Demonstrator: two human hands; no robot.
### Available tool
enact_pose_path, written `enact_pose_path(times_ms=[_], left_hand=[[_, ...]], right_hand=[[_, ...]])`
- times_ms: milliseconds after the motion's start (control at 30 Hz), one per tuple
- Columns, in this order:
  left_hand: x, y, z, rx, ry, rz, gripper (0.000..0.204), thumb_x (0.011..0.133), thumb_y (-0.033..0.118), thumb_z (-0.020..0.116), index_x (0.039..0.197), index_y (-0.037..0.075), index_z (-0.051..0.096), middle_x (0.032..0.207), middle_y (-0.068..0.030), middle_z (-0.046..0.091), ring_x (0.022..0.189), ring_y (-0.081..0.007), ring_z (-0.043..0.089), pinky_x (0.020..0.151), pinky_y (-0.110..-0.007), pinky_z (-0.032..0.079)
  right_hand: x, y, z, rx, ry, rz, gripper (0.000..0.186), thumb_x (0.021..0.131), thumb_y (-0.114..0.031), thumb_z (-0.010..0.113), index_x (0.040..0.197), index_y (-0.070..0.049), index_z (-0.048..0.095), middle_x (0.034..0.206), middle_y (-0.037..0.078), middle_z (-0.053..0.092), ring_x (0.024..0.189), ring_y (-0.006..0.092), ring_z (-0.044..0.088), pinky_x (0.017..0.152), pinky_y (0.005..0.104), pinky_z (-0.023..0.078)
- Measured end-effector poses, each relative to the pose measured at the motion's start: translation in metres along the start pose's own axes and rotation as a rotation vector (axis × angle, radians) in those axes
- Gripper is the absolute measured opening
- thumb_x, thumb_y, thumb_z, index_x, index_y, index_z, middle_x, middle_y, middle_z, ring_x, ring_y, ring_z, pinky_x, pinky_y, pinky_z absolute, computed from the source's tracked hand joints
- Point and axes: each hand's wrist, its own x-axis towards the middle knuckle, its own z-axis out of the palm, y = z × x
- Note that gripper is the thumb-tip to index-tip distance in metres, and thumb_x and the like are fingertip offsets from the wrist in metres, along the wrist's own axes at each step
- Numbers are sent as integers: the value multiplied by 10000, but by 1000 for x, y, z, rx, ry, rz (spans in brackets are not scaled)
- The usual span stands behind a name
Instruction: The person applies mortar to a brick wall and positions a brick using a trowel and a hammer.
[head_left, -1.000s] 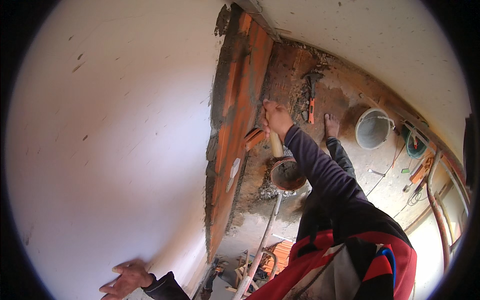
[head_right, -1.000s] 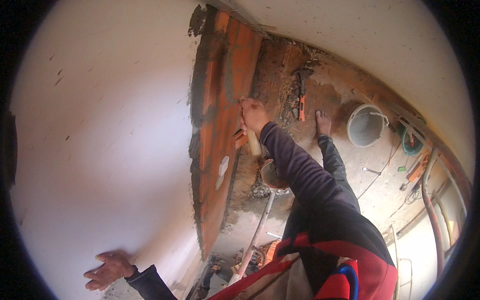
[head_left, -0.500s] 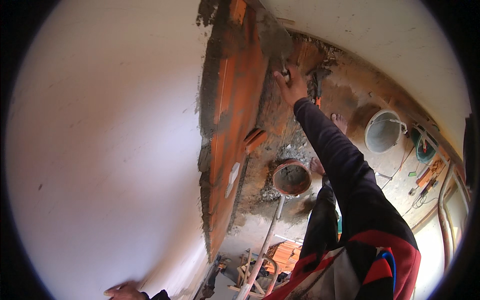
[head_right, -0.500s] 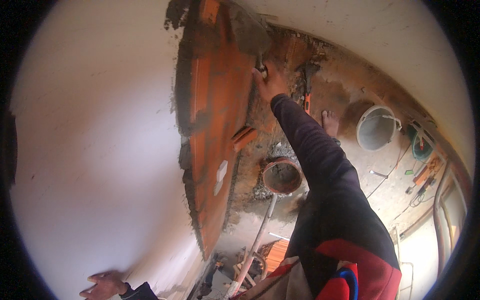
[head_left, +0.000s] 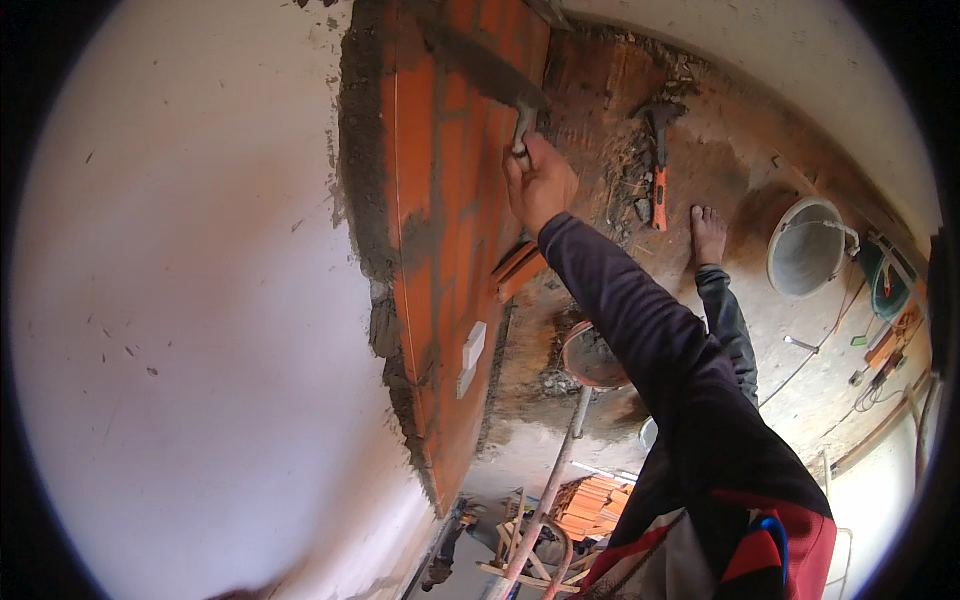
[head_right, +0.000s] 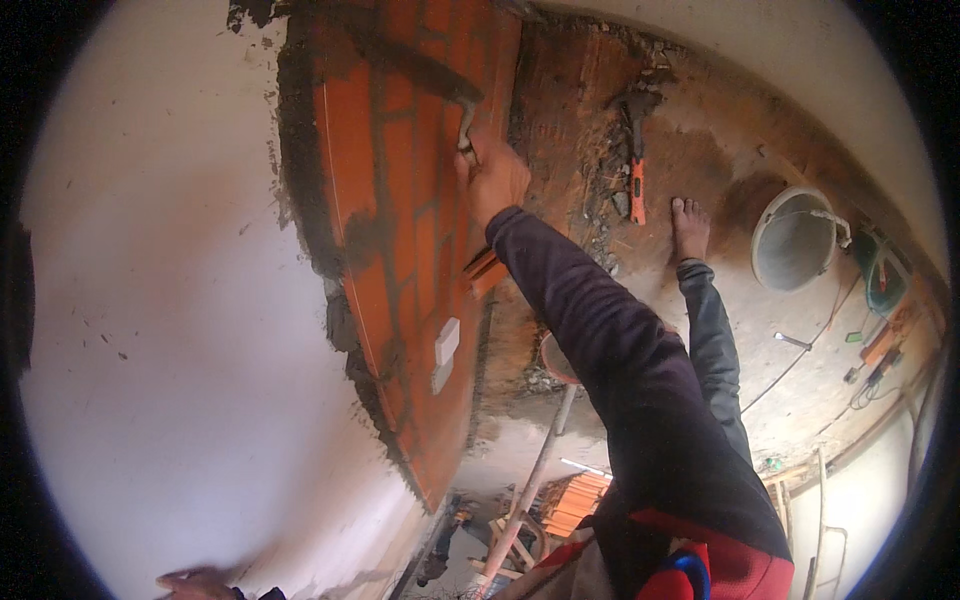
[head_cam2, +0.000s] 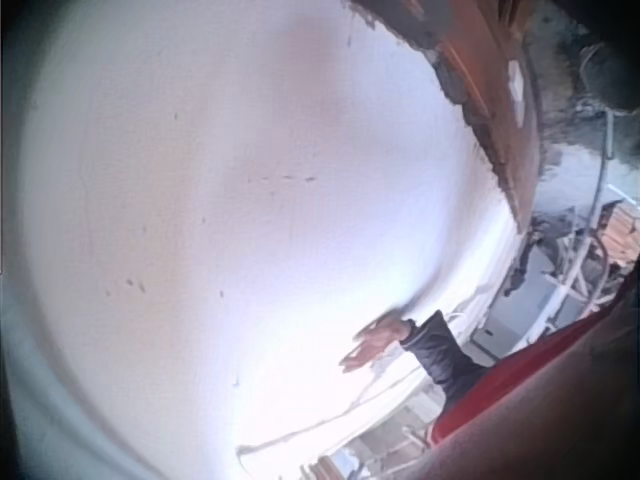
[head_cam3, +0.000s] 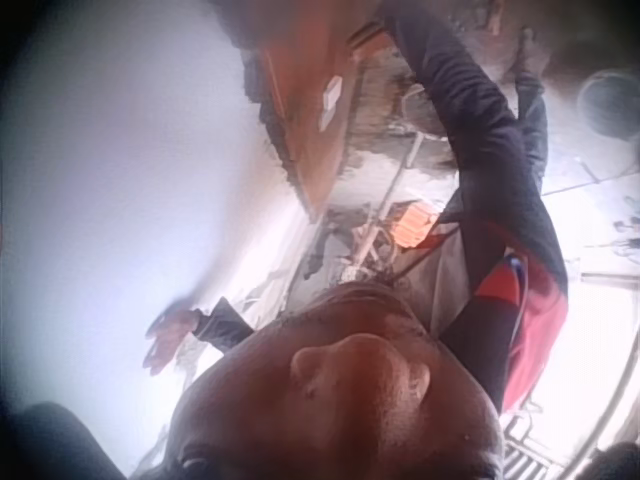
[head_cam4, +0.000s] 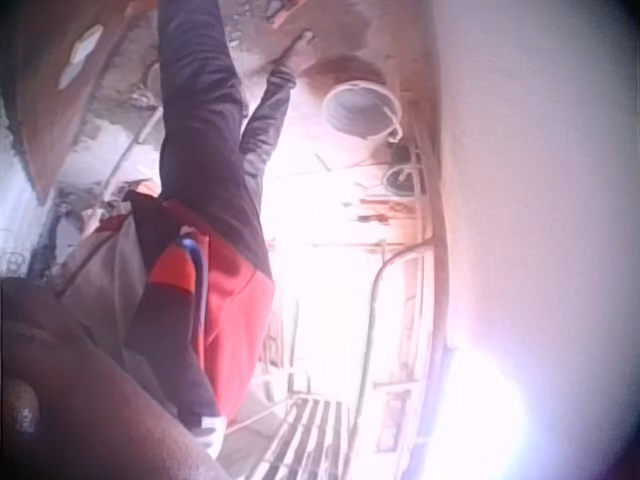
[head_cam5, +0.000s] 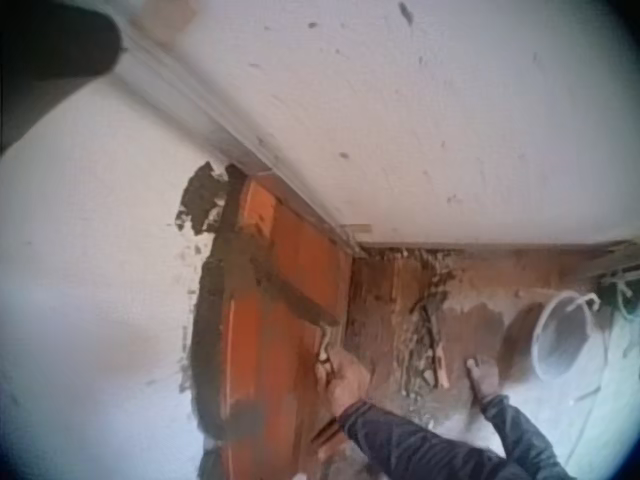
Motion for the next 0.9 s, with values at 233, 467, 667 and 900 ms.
enact_pose_path(times_ms=[233, 467, 667, 900], left_hand=[[2, 12, -2, 122, -16, -72, 568, 1065, 277, 363, 1530, -4, 199, 1614, -204, 102, 1489, -383, 61, 1193, -503, 151], [4, 19, -2, 85, 8, -91, 524, 1051, 233, 396, 1509, 14, 269, 1581, -243, 194, 1451, -450, 163, 1168, -578, 185], [2, -2, 3, 86, 124, 197, 400, 1021, 160, 453, 1404, 53, 409, 1489, -286, 346, 1381, -499, 281, 1094, -708, 217], [4, 8, 4, 49, 156, 139, 419, 1018, 171, 469, 1414, 48, 412, 1481, -299, 349, 1372, -517, 283, 1081, -707, 225]], right_hand=[[-33, -13, -42, 174, -269, 176, 214, 879, -192, 678, 1058, -88, 622, 829, 170, 652, 768, 380, 649, 635, 425, 501], [62, -39, -91, 460, -610, 402, 333, 1014, -358, 475, 825, -86, 505, 593, 15, 472, 471, 126, 454, 451, 298, 396], [101, -50, -94, 491, -684, 422, 377, 1031, -359, 429, 793, -74, 490, 533, -2, 442, 407, 96, 433, 397, 290, 379], [65, -58, -99, 481, -805, 520, 357, 1028, -341, 447, 948, -12, 560, 544, 22, 472, 385, 104, 452, 386, 284, 407]])
